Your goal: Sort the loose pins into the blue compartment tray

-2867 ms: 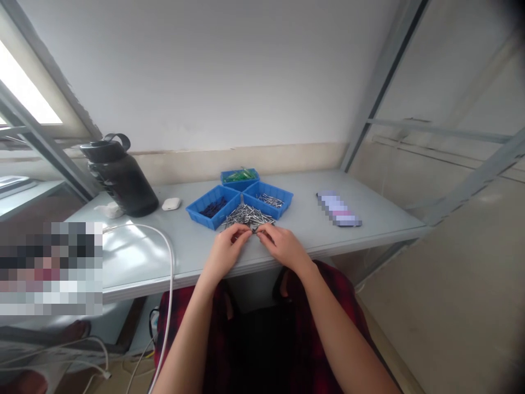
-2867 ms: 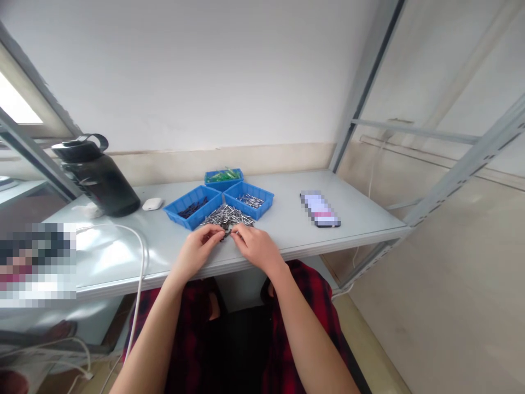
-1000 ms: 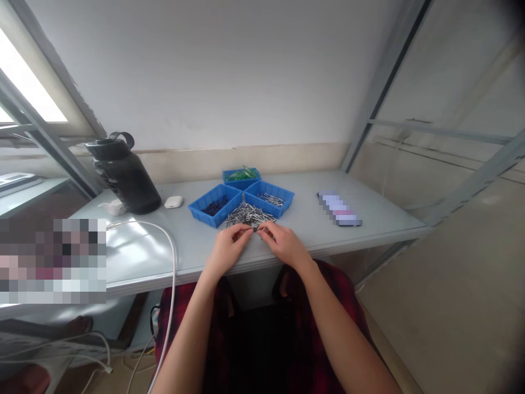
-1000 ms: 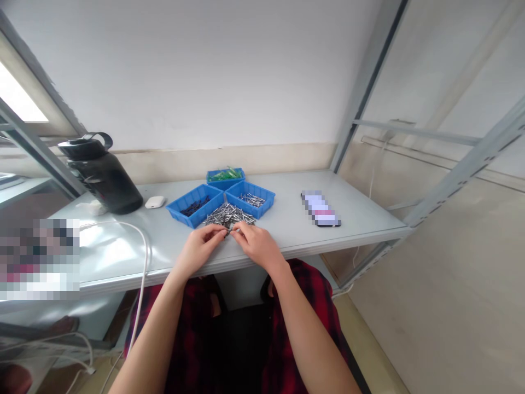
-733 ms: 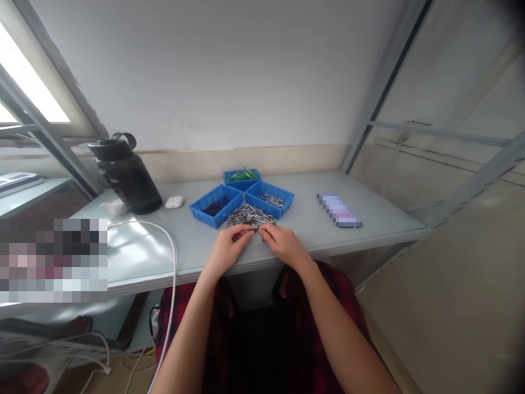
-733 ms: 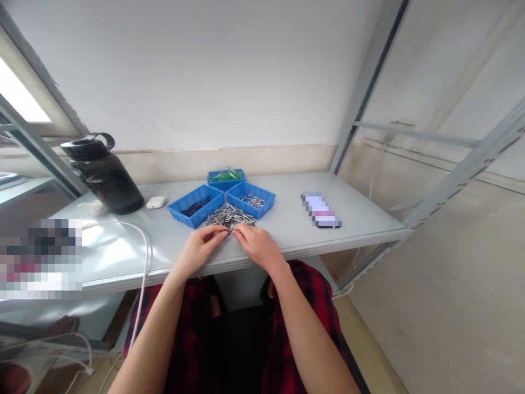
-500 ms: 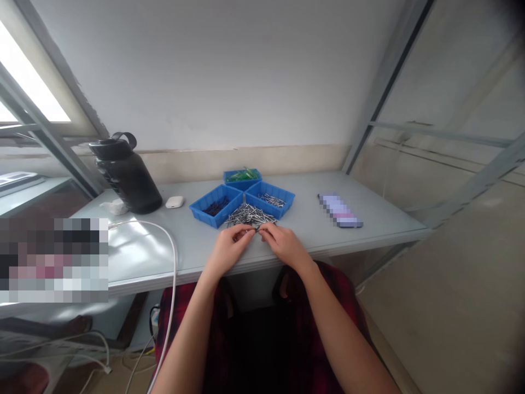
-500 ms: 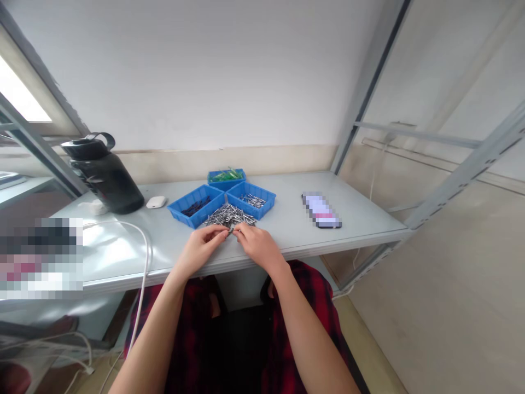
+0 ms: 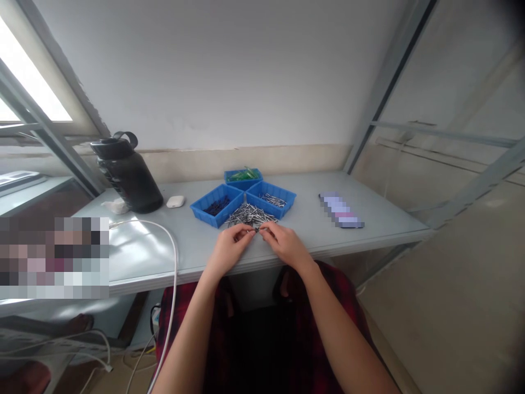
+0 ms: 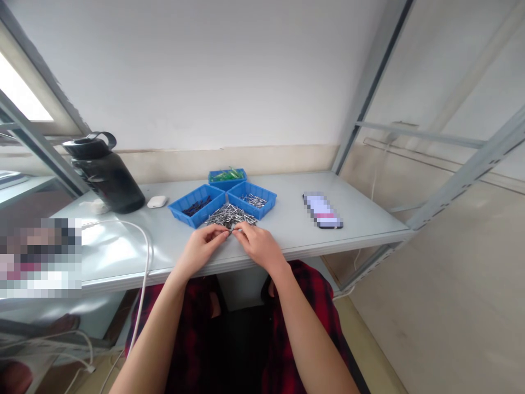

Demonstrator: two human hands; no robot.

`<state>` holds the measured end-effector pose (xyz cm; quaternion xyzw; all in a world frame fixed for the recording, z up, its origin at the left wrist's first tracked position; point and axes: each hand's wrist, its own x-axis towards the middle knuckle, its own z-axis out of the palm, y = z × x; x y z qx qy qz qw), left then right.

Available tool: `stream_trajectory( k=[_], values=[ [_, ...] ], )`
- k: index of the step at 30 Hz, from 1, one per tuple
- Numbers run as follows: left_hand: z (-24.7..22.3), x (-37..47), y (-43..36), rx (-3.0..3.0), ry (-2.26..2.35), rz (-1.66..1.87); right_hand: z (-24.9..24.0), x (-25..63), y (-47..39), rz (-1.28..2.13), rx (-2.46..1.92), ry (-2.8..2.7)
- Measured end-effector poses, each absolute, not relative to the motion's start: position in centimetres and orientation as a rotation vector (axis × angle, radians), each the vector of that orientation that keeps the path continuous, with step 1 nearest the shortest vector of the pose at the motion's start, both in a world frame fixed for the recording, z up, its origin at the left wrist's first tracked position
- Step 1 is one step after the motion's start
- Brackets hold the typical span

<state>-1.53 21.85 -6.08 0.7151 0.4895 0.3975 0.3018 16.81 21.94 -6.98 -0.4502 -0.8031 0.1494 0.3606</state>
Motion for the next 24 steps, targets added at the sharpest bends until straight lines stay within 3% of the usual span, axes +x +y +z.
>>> stream_trajectory(
  k=[24],
  values=[
    [-5.79, -1.44, 21.65, 1.925, 1.312, 1.043, -6.99, 16.79, 21.87, 0.393, -1.16, -2.065]
  ],
)
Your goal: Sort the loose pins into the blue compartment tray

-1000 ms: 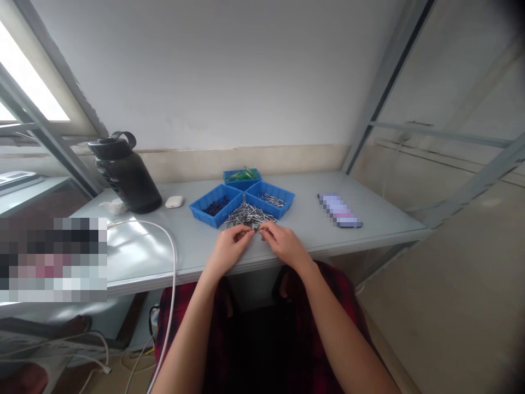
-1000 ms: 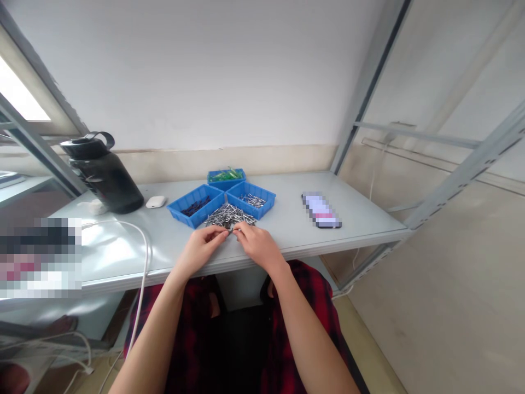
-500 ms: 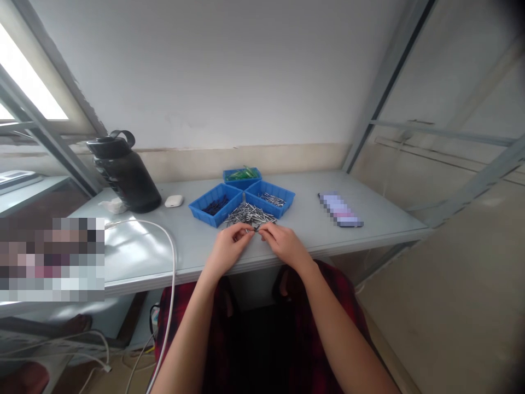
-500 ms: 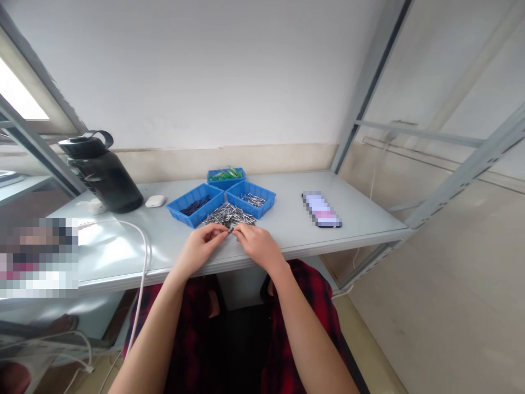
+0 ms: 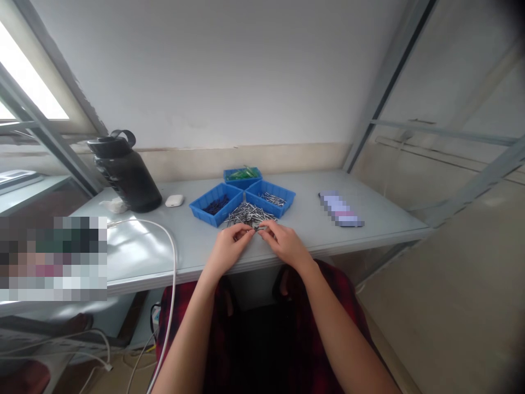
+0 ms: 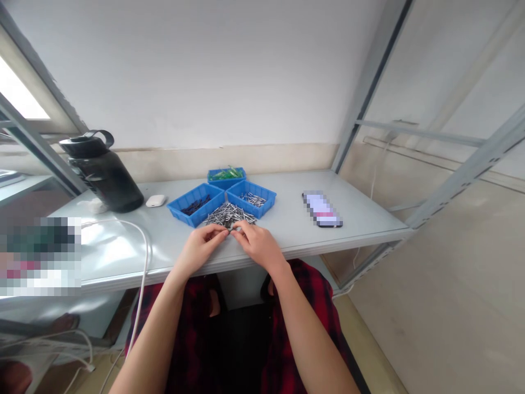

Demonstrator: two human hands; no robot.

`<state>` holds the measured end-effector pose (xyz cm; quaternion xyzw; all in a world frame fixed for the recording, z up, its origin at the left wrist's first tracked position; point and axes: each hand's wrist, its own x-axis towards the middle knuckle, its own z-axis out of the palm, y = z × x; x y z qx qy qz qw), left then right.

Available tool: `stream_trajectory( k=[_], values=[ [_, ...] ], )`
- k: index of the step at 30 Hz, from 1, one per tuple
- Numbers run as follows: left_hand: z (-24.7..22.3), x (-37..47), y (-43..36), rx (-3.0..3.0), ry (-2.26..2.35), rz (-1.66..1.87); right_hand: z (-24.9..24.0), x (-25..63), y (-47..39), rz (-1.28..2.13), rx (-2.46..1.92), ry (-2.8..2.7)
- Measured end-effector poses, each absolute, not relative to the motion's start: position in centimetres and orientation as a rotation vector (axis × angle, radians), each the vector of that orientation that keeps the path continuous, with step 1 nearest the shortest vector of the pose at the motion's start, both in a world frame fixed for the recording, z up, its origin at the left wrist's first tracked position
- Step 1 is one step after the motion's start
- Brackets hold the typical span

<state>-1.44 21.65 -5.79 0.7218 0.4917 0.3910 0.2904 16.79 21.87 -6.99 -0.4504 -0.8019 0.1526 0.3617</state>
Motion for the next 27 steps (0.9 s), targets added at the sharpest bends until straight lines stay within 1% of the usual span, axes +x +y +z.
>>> stream_trajectory(
  k=[27],
  values=[
    [-5.99, -1.4, 21.71, 1.922, 1.316, 1.077, -7.06, 16.9, 22.02, 0.384, -1.136, -2.104]
  ],
)
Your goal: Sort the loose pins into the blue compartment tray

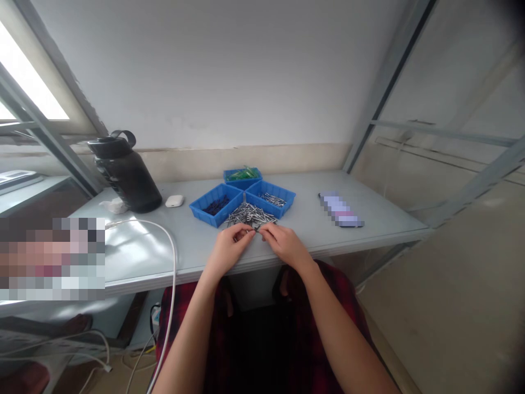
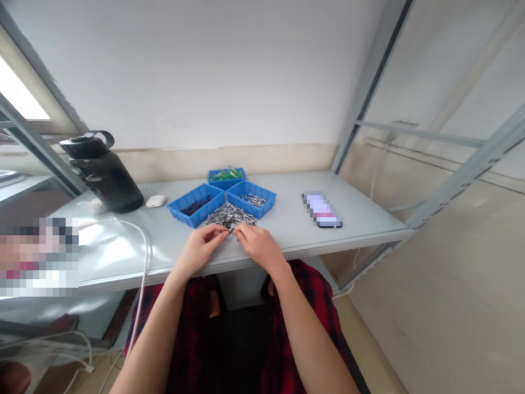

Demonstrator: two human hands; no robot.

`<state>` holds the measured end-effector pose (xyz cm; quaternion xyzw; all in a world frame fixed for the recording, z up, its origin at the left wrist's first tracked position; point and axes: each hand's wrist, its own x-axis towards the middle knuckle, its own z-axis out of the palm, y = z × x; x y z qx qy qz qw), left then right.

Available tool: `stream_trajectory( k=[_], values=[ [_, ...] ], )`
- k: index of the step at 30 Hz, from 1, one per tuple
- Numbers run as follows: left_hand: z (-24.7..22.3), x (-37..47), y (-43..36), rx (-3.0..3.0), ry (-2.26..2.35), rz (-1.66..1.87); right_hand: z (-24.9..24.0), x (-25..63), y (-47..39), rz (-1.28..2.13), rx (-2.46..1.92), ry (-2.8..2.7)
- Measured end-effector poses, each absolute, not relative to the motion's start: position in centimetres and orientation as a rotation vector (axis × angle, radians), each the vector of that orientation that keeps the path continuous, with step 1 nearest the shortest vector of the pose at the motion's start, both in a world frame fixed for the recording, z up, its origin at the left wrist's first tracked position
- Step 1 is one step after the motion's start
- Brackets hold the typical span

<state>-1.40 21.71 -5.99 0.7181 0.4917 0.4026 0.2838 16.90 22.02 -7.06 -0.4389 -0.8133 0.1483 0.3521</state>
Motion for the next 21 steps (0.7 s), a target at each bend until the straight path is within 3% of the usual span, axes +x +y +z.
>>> stream_trajectory(
  k=[21],
  values=[
    [-5.82, -1.42, 21.59, 1.887, 1.288, 1.062, -7.23, 16.87, 22.09, 0.359, -1.153, -2.115]
  ],
)
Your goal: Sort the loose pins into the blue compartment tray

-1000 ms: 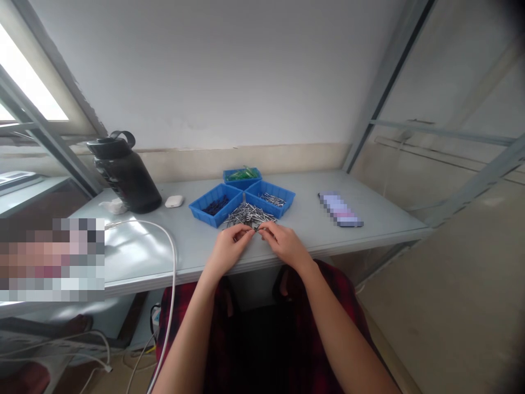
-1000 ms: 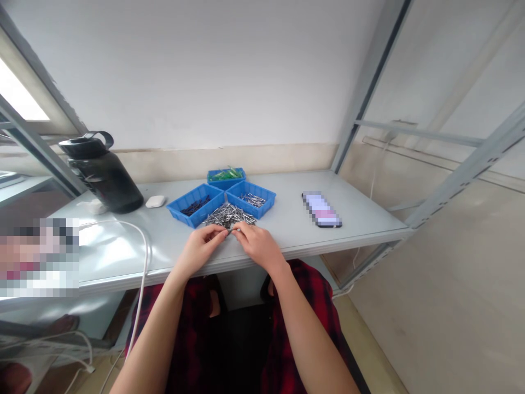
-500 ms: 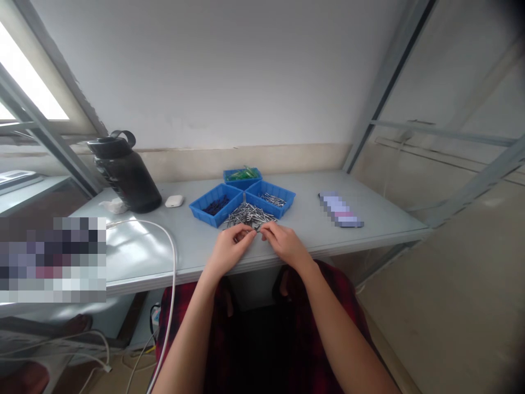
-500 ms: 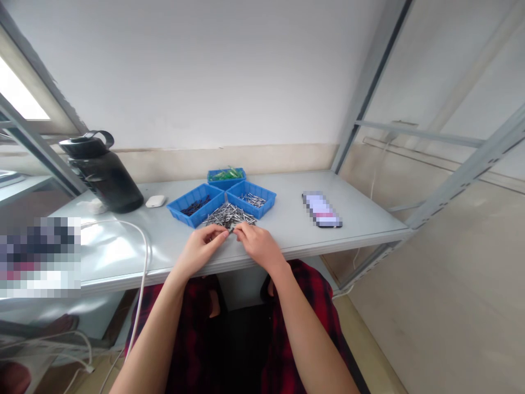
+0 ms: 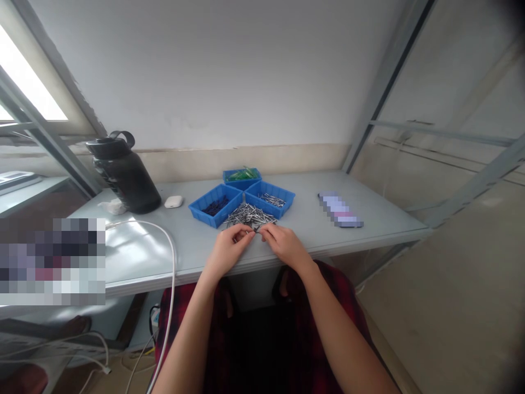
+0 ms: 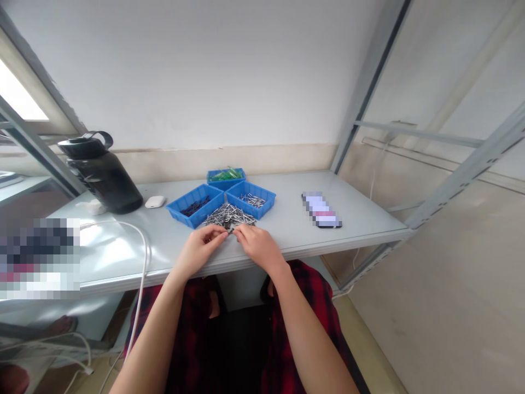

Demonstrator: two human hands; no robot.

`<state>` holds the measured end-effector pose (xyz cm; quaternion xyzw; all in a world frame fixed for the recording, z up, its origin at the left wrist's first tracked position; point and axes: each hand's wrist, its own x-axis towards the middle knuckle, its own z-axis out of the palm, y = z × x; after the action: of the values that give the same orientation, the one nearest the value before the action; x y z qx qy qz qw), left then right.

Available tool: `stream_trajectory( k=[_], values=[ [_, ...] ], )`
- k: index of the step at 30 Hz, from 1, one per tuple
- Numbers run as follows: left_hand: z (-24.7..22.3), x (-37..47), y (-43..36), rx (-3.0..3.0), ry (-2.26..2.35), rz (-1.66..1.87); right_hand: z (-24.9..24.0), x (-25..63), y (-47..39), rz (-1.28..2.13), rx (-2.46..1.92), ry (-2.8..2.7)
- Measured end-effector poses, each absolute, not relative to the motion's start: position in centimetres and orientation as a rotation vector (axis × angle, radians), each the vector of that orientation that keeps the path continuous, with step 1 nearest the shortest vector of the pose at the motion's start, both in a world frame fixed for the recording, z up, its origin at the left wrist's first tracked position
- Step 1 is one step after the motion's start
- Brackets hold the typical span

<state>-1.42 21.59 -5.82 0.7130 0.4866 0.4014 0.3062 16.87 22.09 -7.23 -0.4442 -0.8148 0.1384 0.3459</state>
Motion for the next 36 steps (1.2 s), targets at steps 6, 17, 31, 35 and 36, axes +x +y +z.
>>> stream_trajectory(
  k=[6, 17, 31, 35, 36],
  values=[
    [-5.8, -1.39, 21.67, 1.881, 1.305, 1.049, -7.04, 16.88, 21.92, 0.401, -1.141, -2.094],
    [-5.99, -1.45, 21.87, 1.878, 1.285, 1.052, -7.04, 16.75, 22.11, 0.398, -1.153, -2.098],
    [-5.98, -1.39, 21.77, 1.897, 1.319, 1.014, -6.92, 16.84, 21.98, 0.46, -1.159, -2.072],
    [-6.14, -1.47, 21.86, 1.906, 1.309, 1.031, -6.88, 16.78, 21.98, 0.466, -1.171, -2.059],
    [-6.15, -1.48, 21.86, 1.897, 1.313, 1.038, -6.85, 16.79, 21.97, 0.466, -1.168, -2.065]
  ],
)
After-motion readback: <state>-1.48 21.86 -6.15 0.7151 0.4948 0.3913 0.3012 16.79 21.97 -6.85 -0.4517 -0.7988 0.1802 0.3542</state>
